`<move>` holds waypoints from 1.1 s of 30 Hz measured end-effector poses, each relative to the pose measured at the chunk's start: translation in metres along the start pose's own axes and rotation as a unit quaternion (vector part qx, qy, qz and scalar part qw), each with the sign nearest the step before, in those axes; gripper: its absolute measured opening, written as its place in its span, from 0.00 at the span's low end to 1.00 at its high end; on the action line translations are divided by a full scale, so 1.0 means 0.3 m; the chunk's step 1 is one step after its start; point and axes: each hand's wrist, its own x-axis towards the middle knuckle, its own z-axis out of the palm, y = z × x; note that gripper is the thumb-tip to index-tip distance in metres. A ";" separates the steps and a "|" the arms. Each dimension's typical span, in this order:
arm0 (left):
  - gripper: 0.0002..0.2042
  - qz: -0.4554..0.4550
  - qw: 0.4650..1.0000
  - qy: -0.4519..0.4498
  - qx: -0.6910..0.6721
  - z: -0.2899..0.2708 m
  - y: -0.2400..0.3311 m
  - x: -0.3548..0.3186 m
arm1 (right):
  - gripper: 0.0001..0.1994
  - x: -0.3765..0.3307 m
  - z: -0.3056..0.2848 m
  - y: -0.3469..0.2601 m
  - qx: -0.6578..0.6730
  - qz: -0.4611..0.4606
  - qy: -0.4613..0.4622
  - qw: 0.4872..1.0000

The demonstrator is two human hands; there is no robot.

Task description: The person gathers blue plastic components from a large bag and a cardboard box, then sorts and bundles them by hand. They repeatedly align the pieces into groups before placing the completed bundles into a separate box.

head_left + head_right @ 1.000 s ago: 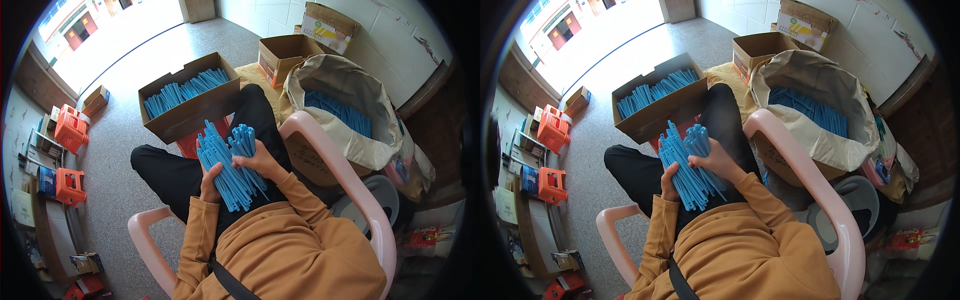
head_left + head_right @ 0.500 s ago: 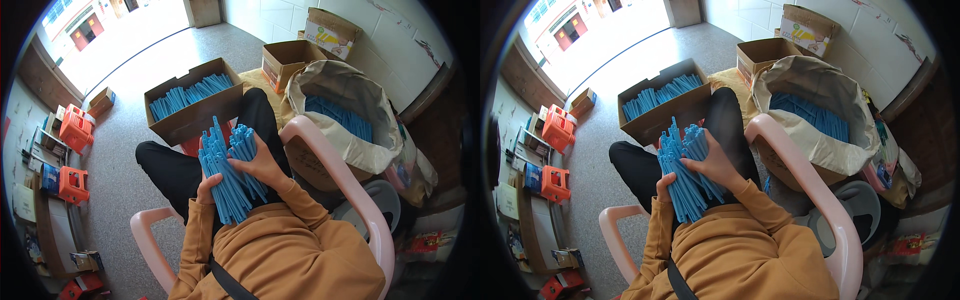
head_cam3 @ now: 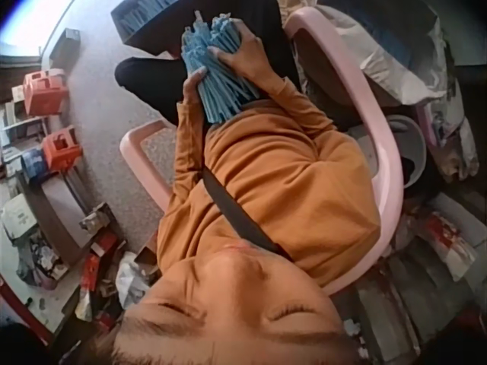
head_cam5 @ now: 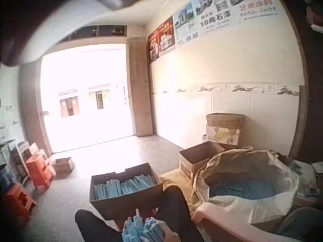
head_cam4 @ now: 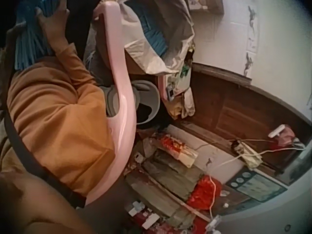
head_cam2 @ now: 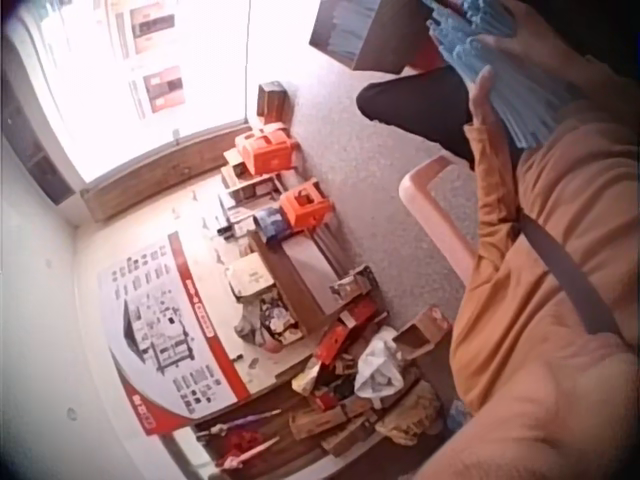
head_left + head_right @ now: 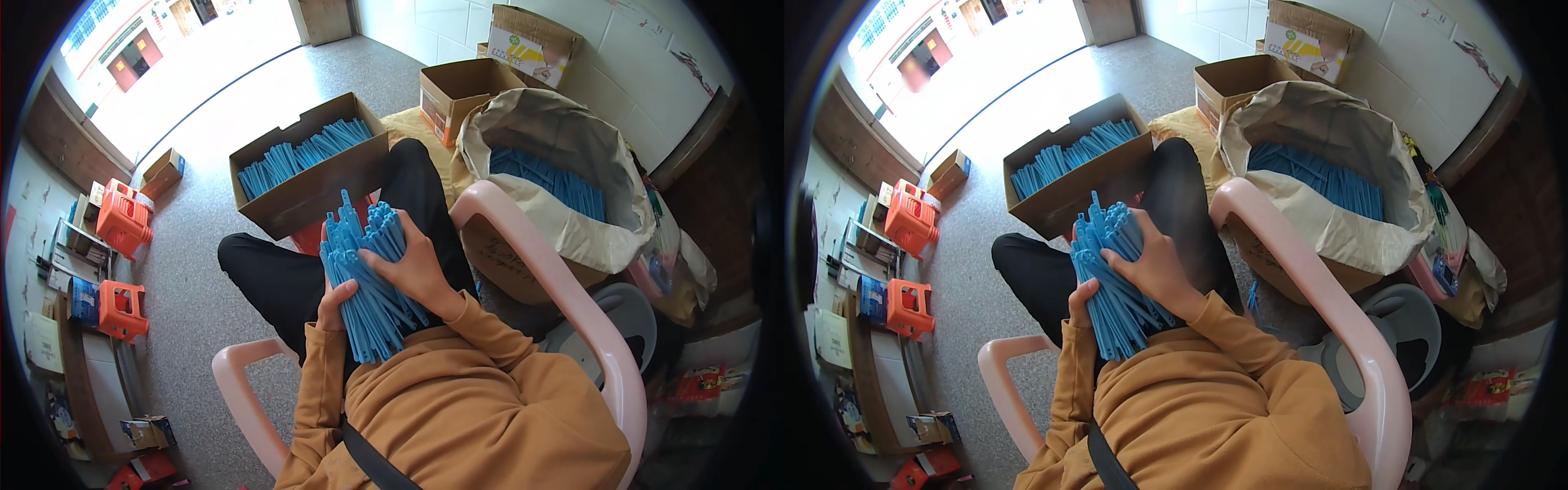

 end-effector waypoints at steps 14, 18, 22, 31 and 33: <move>0.44 0.055 0.993 -0.029 0.098 0.045 0.006 0.024 | 0.21 0.044 -0.016 0.120 0.135 0.083 -0.090 0.983; 0.45 0.042 0.996 -0.028 0.079 0.043 0.011 0.018 | 0.18 0.044 -0.022 0.130 0.201 0.099 -0.129 0.966; 0.44 0.046 0.995 -0.032 0.088 0.041 0.008 0.018 | 0.22 0.049 -0.036 0.118 0.235 0.118 -0.145 0.954; 0.48 -0.015 0.993 -0.006 0.120 0.017 0.002 0.017 | 0.27 0.060 -0.053 0.099 0.259 0.137 -0.192 0.937; 0.48 0.017 0.989 -0.009 0.144 0.071 0.008 0.020 | 0.27 0.062 -0.060 0.100 0.250 0.112 -0.190 0.943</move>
